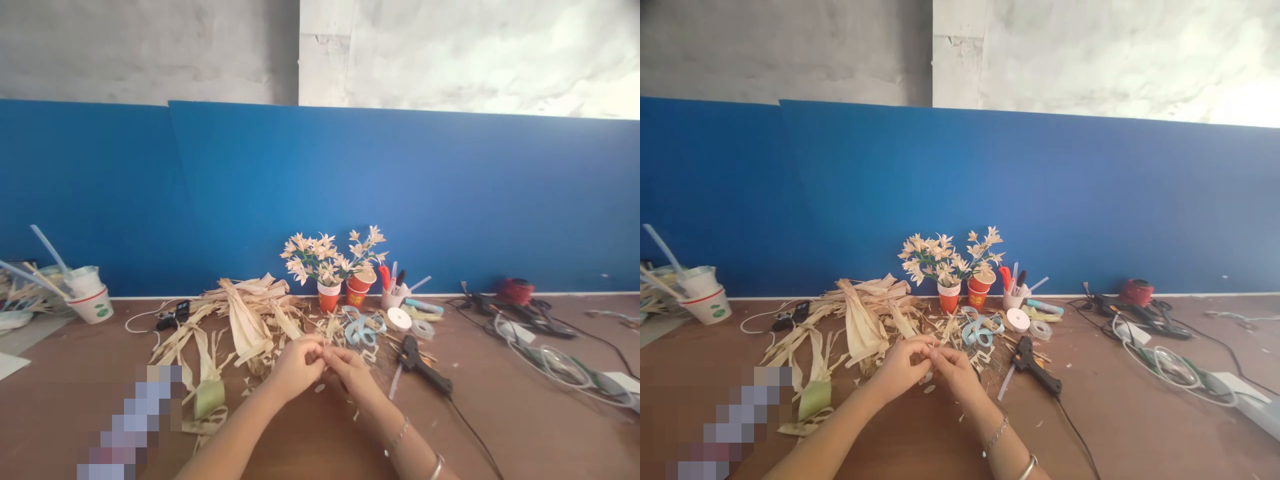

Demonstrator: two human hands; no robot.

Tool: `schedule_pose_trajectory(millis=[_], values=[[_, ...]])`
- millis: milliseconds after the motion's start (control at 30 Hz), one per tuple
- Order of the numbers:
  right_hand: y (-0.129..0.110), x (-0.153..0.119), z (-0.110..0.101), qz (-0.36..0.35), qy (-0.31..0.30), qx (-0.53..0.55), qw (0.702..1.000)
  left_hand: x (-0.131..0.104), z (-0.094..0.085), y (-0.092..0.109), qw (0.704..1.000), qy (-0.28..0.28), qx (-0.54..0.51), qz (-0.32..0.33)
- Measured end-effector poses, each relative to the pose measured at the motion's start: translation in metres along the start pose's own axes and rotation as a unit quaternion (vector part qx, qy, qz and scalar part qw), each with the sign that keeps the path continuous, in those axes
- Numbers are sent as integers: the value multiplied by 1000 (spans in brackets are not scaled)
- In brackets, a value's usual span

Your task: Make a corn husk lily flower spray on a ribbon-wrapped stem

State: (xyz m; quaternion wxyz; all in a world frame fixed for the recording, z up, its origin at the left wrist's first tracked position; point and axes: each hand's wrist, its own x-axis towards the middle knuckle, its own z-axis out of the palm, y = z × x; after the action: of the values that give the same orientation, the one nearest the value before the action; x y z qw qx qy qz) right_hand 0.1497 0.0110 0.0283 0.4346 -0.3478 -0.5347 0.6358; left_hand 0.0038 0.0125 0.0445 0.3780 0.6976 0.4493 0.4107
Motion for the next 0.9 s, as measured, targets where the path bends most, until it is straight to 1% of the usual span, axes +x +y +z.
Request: schedule_pose_trajectory(millis=[67,133,200,233,333,400,433,533,600,667,733,800,900], values=[[-2,-1,1,-15,-14,-11,1000,-2,-1,0,998,-26,-60,-22],[-2,-1,0,-50,-24,-26,998,-2,-2,-1,989,-49,-135,-37],[2,1,-2,-69,-22,-32,997,-2,-1,-3,982,-53,-178,-41],[5,3,-4,-68,-9,-32,997,-1,1,-4,981,-51,-184,-43],[14,9,-12,-61,69,-31,995,3,7,-9,982,-49,-176,-55],[17,12,-15,-81,110,-40,990,5,10,-11,986,-39,-156,-46],[17,12,-16,-93,117,-48,988,5,11,-12,988,-31,-145,-34],[15,12,-15,-113,103,-65,986,4,13,-10,990,-12,-138,-5],[13,12,-15,-110,94,-62,988,3,12,-6,987,-18,-159,-21],[13,11,-16,-104,99,-57,988,2,10,-4,984,-31,-169,-56],[12,11,-19,-104,131,-58,984,1,8,-3,983,-42,-157,-86],[12,12,-23,-108,180,-59,976,2,6,-4,986,-40,-128,-100],[11,13,-27,-117,236,-59,963,4,4,-7,992,-18,-84,-87]])
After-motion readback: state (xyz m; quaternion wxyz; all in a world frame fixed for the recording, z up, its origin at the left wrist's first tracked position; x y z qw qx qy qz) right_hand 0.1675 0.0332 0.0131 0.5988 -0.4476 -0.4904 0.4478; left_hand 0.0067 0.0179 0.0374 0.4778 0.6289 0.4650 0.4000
